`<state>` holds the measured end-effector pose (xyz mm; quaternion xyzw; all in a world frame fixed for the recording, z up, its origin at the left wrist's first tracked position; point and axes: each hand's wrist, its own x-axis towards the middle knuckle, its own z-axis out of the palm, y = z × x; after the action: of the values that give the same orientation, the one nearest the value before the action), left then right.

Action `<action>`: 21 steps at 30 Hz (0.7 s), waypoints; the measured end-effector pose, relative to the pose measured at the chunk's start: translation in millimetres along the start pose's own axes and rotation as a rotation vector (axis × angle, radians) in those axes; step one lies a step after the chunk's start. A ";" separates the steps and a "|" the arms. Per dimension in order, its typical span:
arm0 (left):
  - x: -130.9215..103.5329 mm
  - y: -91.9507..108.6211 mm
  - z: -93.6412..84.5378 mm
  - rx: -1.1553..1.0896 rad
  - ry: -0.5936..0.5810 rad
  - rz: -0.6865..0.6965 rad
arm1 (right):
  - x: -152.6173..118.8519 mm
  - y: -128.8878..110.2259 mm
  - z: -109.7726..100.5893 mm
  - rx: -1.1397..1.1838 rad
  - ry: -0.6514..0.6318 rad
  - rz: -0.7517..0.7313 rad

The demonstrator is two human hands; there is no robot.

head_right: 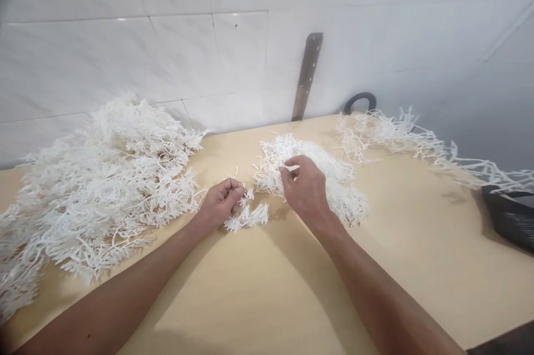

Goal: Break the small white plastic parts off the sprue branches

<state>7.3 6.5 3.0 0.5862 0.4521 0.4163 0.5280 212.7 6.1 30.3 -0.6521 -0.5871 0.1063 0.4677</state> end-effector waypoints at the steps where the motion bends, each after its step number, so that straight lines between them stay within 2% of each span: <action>1: 1.2 -1.0 -0.2 -0.024 0.001 -0.004 | -2.7 -2.4 0.6 0.044 -0.073 -0.014; 5: 3.3 -2.3 0.6 -0.101 0.006 -0.003 | -19.5 -13.5 11.9 0.215 -0.467 -0.006; 7: 3.1 -0.8 1.3 -0.103 0.012 -0.007 | -25.7 -16.7 18.1 0.245 -0.557 0.003; 13: 2.7 4.6 1.1 -0.084 0.021 -0.023 | -27.3 -18.2 26.1 0.250 -0.521 0.032; 18: 4.3 0.4 0.5 -0.041 0.014 0.007 | -25.1 -18.2 22.9 0.316 -0.676 0.089; 21: 4.3 -2.2 0.7 -0.009 -0.013 0.013 | -25.5 -17.2 21.9 0.298 -0.696 0.085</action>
<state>8.9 10.6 0.8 0.5895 0.4429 0.4177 0.5309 178.8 -7.6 20.6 -0.5255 -0.6615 0.4247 0.3254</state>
